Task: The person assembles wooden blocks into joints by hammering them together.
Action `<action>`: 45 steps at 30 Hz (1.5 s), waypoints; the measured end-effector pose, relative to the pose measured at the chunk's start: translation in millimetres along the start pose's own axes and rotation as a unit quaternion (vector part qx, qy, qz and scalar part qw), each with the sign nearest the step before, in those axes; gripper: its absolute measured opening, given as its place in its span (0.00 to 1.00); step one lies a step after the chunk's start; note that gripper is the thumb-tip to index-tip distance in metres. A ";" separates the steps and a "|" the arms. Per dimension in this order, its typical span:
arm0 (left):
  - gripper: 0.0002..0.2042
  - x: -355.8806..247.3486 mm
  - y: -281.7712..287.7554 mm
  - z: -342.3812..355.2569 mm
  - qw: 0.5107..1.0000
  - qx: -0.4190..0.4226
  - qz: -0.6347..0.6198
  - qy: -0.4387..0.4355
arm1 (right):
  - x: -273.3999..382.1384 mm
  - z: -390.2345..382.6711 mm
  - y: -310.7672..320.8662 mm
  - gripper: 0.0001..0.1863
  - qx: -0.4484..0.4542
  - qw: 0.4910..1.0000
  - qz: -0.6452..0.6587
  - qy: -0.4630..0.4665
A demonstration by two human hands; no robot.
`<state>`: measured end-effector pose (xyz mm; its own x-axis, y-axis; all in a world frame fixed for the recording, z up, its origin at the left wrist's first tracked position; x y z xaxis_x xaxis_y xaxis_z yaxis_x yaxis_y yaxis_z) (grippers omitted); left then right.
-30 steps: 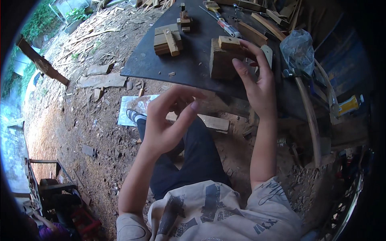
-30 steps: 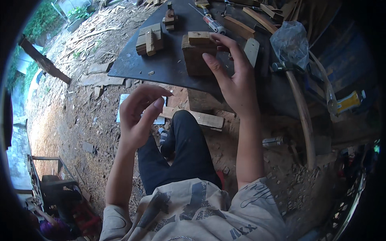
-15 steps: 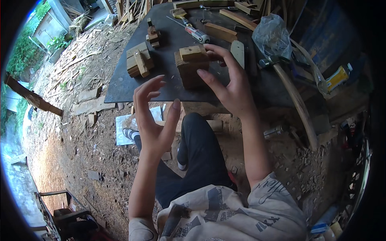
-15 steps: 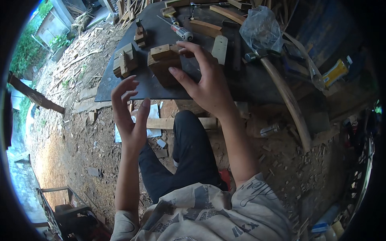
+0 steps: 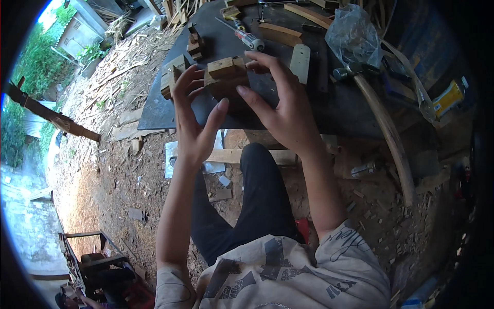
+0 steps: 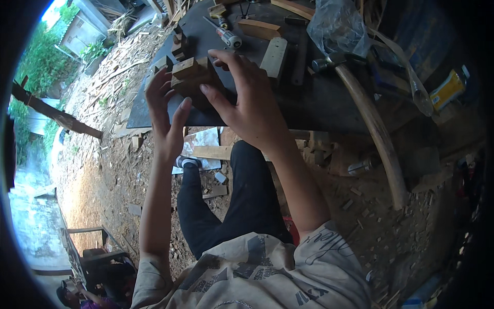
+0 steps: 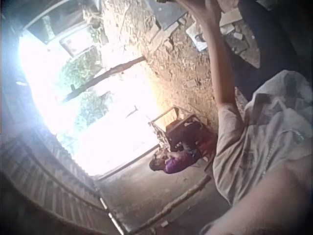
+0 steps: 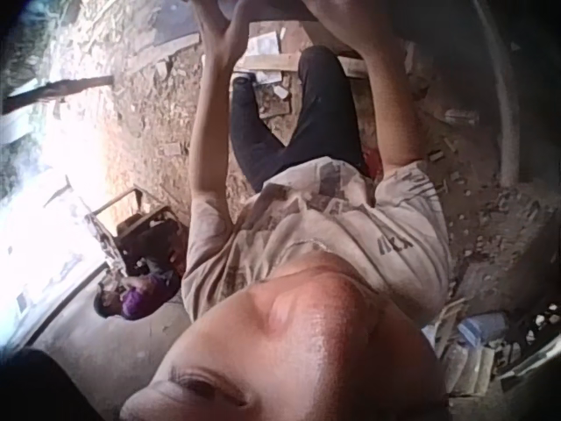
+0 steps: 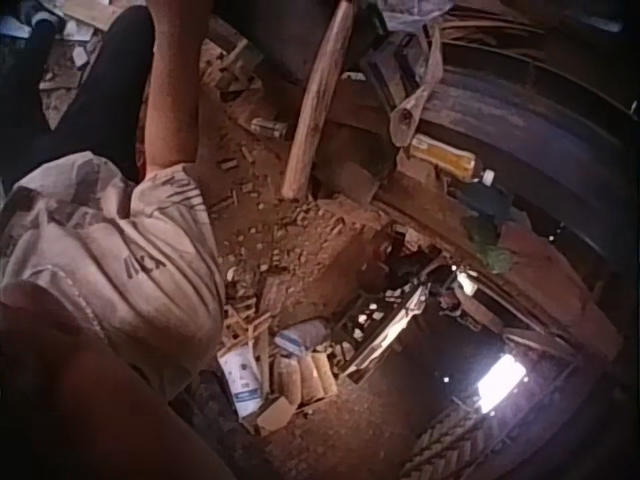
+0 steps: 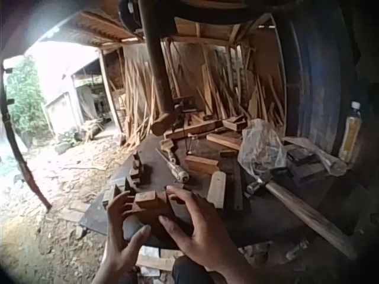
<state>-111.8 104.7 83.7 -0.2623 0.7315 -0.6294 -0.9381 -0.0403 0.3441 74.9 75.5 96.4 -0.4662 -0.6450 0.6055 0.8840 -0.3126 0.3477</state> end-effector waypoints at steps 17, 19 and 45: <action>0.35 23.1 6.5 7.7 0.992 0.123 -0.005 0.006 | 6.2 9.2 -14.7 0.38 0.019 1.000 -0.010 -0.022; 0.32 27.6 11.6 6.9 0.992 0.111 -0.055 0.014 | 2.8 10.2 -20.5 0.40 0.039 0.997 0.037 -0.052; 0.23 36.9 15.9 3.2 0.993 0.089 -0.071 0.026 | -7.1 14.0 -25.0 0.31 0.051 0.986 0.079 -0.134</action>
<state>-135.7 133.3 68.2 -0.1452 0.6846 -0.7144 -0.9133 0.1851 0.3629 55.6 97.7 93.4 -0.3274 -0.4677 0.8210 0.9446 -0.1430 0.2953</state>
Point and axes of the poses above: each hand's wrist, its own z-axis towards the middle knuckle, its own y-axis out of the back of the hand, x = y × z, the point moved 8 cm from there along z, towards the middle knuckle, and after that the axes turned 4 degrees about x, right-handed, at the moved point
